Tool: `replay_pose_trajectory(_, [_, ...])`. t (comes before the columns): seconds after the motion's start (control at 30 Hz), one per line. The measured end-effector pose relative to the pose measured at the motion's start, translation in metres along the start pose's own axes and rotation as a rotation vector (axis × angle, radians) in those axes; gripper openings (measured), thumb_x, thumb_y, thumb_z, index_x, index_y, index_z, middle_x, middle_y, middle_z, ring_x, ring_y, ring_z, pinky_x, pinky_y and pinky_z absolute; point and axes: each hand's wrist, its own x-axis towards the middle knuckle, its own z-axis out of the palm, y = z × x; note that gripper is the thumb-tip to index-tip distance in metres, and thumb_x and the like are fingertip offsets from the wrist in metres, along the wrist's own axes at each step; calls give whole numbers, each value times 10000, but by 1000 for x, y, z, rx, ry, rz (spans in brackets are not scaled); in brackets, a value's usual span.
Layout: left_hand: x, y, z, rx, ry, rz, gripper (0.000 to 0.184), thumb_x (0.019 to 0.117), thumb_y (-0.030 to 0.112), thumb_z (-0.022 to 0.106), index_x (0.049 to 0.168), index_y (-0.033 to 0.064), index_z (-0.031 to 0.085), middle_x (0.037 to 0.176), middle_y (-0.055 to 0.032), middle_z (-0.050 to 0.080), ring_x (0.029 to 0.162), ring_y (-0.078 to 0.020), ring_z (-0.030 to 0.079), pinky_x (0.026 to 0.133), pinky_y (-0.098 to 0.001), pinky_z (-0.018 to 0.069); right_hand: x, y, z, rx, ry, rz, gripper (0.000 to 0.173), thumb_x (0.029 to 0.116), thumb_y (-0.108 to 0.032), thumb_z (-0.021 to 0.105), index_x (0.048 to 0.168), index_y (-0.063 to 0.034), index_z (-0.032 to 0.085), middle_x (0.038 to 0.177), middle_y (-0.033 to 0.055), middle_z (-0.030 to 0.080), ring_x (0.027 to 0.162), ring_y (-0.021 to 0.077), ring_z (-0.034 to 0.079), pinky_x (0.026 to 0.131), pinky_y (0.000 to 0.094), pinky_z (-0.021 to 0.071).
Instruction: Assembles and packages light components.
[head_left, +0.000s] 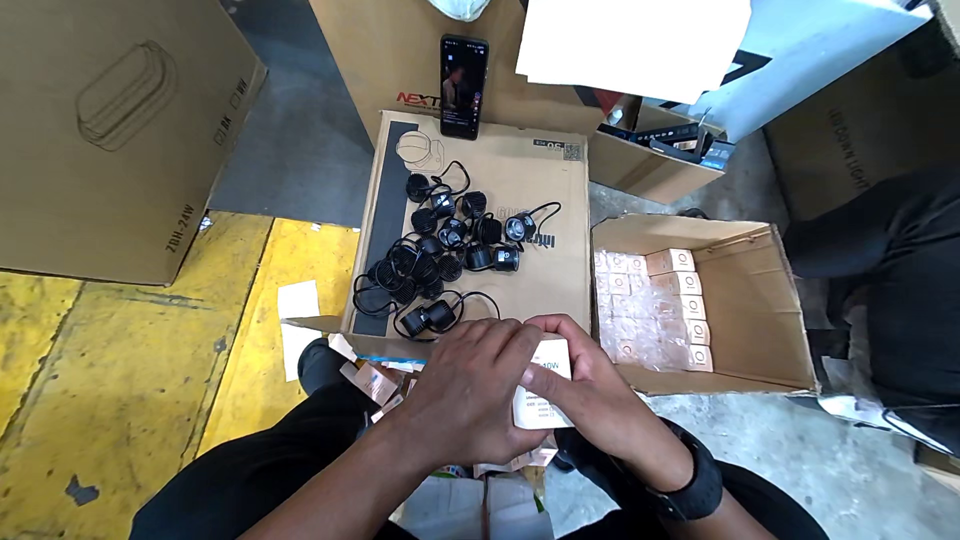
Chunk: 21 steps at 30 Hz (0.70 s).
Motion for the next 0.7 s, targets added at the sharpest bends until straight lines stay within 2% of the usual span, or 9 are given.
replay_pose_trajectory(0.7, [-1, 0, 0, -3, -6, 2, 862, 738, 674, 748, 1350, 82, 610, 1239, -106, 702, 1144, -253, 680, 960, -465, 560, -1, -1, 0, -14, 3, 19, 534, 912, -271, 779, 1299, -24, 508, 1048, 101, 704, 887, 189, 729, 778, 348, 642])
